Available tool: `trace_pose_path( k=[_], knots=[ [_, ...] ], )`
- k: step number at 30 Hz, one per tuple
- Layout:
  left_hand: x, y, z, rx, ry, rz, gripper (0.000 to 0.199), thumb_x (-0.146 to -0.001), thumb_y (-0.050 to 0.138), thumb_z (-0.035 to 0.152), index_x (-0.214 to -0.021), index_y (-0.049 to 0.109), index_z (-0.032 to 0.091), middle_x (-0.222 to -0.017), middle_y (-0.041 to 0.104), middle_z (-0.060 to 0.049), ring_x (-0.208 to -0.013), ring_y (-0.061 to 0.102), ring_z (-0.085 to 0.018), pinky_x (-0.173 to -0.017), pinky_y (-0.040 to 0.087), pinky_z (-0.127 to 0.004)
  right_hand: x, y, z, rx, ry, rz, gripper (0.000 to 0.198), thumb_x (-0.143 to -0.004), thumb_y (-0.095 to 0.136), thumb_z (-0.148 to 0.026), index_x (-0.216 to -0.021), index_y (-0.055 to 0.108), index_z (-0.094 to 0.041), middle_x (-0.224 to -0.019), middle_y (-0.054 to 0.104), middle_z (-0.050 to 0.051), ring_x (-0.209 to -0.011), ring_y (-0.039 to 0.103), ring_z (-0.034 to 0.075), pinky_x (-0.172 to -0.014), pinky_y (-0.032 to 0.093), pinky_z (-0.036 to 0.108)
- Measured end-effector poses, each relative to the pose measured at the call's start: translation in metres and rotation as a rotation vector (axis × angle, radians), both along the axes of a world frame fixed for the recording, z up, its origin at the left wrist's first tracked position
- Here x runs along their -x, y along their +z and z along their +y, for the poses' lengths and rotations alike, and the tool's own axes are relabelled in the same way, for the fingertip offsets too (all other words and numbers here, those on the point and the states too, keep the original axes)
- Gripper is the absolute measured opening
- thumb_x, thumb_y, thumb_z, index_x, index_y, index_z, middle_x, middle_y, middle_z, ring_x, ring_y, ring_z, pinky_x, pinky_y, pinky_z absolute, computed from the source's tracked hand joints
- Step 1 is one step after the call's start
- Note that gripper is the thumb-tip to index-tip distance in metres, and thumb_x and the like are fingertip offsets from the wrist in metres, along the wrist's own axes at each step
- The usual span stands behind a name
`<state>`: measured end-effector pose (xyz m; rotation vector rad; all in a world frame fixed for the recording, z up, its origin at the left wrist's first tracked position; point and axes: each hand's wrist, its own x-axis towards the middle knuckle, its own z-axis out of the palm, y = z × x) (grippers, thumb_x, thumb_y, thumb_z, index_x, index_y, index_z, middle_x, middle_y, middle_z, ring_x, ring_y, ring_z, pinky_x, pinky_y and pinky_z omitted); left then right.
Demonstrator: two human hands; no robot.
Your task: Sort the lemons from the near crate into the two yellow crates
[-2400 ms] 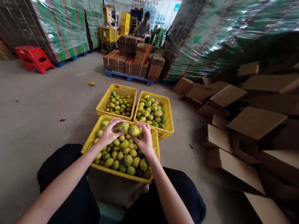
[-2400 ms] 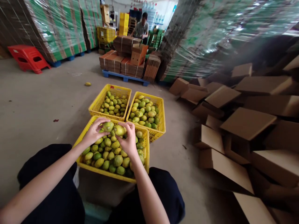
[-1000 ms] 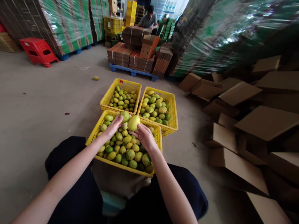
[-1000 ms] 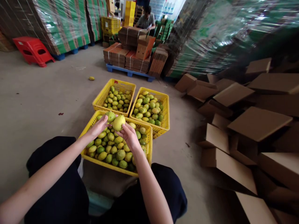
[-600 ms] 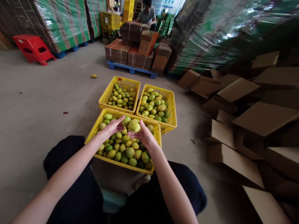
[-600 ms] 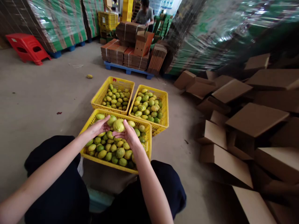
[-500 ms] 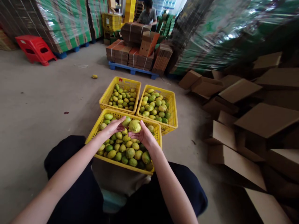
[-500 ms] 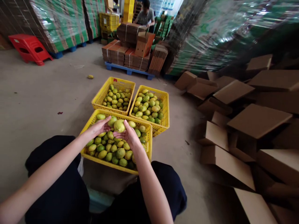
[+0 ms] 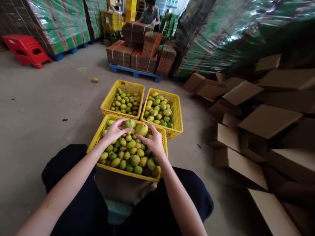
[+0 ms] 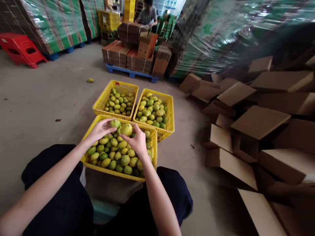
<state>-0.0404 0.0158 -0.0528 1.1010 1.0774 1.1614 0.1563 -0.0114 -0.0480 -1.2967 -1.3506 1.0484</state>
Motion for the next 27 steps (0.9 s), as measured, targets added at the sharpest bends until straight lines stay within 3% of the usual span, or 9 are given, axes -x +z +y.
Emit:
trace_pose_path(
  k=[3, 7, 11, 14, 19, 23, 27],
  knots=[
    [0.0, 0.002, -0.001, -0.102, -0.032, 0.064, 0.057, -0.056, 0.092, 0.028, -0.11, 0.073, 0.021, -0.114, 0.073, -0.008, -0.112, 0.066, -0.027, -0.104, 0.049, -0.039, 0.001, -0.002, 0.0, -0.126, -0.07, -0.154, 0.051, -0.063, 0.084, -0.034, -0.11, 0.066, -0.027, -0.104, 0.072, 0.004, -0.096, 0.065, 0.027, -0.093, 0.05, 0.043],
    [0.002, 0.002, -0.006, -0.192, -0.017, 0.16, 0.054, -0.061, 0.09, 0.031, -0.112, 0.074, 0.023, -0.121, 0.07, -0.009, -0.122, 0.059, -0.029, -0.112, 0.041, -0.041, 0.005, -0.004, -0.001, -0.21, -0.141, -0.207, 0.048, -0.068, 0.08, -0.033, -0.113, 0.062, -0.027, -0.116, 0.067, 0.006, -0.105, 0.061, 0.027, -0.099, 0.047, 0.044],
    [0.003, 0.005, -0.01, -0.281, 0.0, 0.21, 0.051, -0.055, 0.093, 0.035, -0.103, 0.078, 0.026, -0.136, 0.058, -0.008, -0.132, 0.049, -0.031, -0.117, 0.034, -0.044, 0.004, -0.002, -0.001, -0.19, -0.178, -0.122, 0.047, -0.065, 0.082, -0.035, -0.105, 0.059, -0.029, -0.113, 0.066, 0.006, -0.105, 0.06, 0.027, -0.099, 0.047, 0.044],
    [0.003, 0.007, -0.011, -0.308, 0.036, 0.278, 0.051, -0.052, 0.094, 0.038, -0.1, 0.079, 0.027, -0.126, 0.058, -0.008, -0.123, 0.053, -0.029, -0.113, 0.039, -0.043, 0.003, -0.001, 0.0, -0.147, -0.126, -0.092, 0.047, -0.063, 0.083, -0.035, -0.103, 0.059, -0.029, -0.11, 0.068, 0.004, -0.103, 0.061, 0.026, -0.097, 0.049, 0.042],
    [0.004, 0.009, -0.008, -0.166, -0.09, 0.132, 0.049, -0.063, 0.089, 0.035, -0.108, 0.077, 0.022, -0.105, 0.068, -0.007, -0.096, 0.064, -0.023, -0.091, 0.052, -0.036, 0.001, -0.005, 0.005, 0.001, -0.002, 0.116, 0.05, -0.06, 0.085, -0.034, -0.103, 0.061, -0.027, -0.099, 0.071, 0.0, -0.087, 0.067, 0.022, -0.084, 0.055, 0.037],
    [0.007, 0.006, -0.004, -0.004, -0.065, -0.183, 0.041, -0.067, 0.085, 0.034, -0.104, 0.073, 0.02, -0.094, 0.072, -0.005, -0.086, 0.067, -0.019, -0.077, 0.054, -0.028, 0.0, -0.003, 0.005, 0.104, 0.134, 0.355, 0.04, -0.061, 0.085, -0.035, -0.096, 0.068, -0.024, -0.097, 0.073, -0.001, -0.091, 0.068, 0.022, -0.085, 0.055, 0.034],
    [0.006, -0.001, 0.002, 0.165, -0.07, -0.351, 0.032, -0.075, 0.076, 0.032, -0.103, 0.069, 0.017, -0.093, 0.073, -0.007, -0.081, 0.069, -0.019, -0.072, 0.054, -0.028, 0.0, 0.001, 0.002, 0.18, 0.206, 0.512, 0.045, -0.064, 0.081, -0.034, -0.107, 0.071, -0.026, -0.098, 0.075, -0.001, -0.096, 0.069, 0.023, -0.086, 0.053, 0.033]
  ],
)
